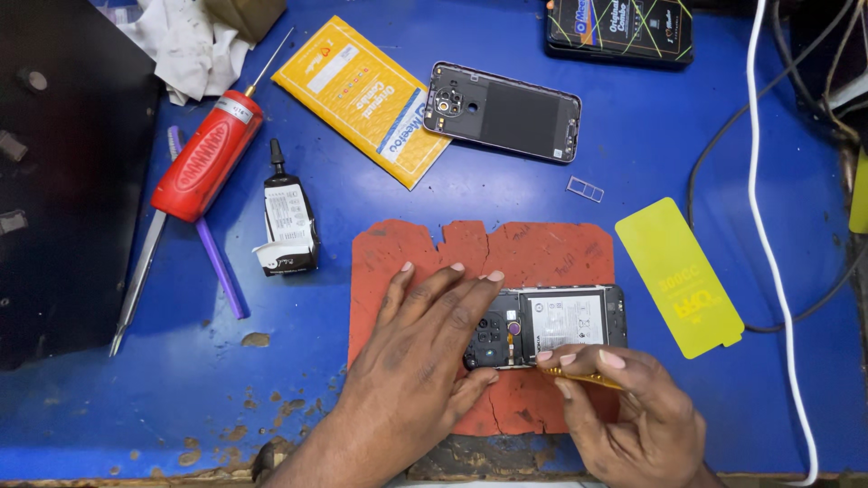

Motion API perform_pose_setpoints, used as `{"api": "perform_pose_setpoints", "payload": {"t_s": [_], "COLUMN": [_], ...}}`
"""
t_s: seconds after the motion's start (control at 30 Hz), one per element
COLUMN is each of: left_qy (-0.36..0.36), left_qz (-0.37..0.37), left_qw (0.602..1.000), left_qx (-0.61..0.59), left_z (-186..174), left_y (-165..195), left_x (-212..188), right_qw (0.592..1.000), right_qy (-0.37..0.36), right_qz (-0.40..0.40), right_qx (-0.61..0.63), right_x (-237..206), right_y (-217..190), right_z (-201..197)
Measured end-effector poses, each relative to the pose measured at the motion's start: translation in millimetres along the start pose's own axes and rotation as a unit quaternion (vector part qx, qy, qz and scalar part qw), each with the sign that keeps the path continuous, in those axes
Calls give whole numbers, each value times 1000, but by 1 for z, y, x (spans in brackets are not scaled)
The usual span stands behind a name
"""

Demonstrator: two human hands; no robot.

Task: The person pries open the back cover of a smartphone by hand, then uses a screwdriver to unscrew and remove internal components from the phone body. They lift out the battery and main board assembly and set the disassembled parts on the workbench.

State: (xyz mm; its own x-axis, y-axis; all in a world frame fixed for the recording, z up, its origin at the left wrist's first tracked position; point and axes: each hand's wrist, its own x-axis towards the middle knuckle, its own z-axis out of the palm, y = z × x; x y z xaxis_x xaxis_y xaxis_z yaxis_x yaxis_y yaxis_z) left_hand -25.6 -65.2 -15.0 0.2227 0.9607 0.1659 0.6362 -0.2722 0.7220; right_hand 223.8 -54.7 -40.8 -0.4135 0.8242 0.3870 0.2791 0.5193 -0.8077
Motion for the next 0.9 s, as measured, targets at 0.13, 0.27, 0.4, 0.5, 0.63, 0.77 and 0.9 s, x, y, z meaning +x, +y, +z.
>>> {"api": "perform_pose_setpoints", "payload": {"t_s": [0.13, 0.27, 0.4, 0.5, 0.63, 0.77, 0.9], "left_qy": [3, -3, -2, -1, 3, 2, 2], "left_qz": [-4, -9, -13, -11, -9, -10, -3], "left_qw": [1000, 1000, 1000, 1000, 1000, 1000, 1000], "left_qx": [0, -1, 0, 1, 3, 2, 6], "left_z": [0, -1, -2, -2, -1, 0, 0], "left_y": [0, 0, 0, 0, 0, -1, -1], "left_x": [0, -1, -2, -2, -3, -3, -4], "right_qw": [995, 986, 976, 978, 997, 997, 997], "right_qy": [-19, -71, -120, -112, -28, -18, -41], "right_qz": [-74, -115, -154, -156, -68, 3, 5], "right_qx": [-62, -97, -100, -85, 7, 72, 60], "right_x": [7, 13, 24, 32, 32, 30, 36], "right_y": [-1, -6, -14, -21, -36, -46, -36], "right_z": [-2, -6, -8, -8, 1, 2, -2]}}
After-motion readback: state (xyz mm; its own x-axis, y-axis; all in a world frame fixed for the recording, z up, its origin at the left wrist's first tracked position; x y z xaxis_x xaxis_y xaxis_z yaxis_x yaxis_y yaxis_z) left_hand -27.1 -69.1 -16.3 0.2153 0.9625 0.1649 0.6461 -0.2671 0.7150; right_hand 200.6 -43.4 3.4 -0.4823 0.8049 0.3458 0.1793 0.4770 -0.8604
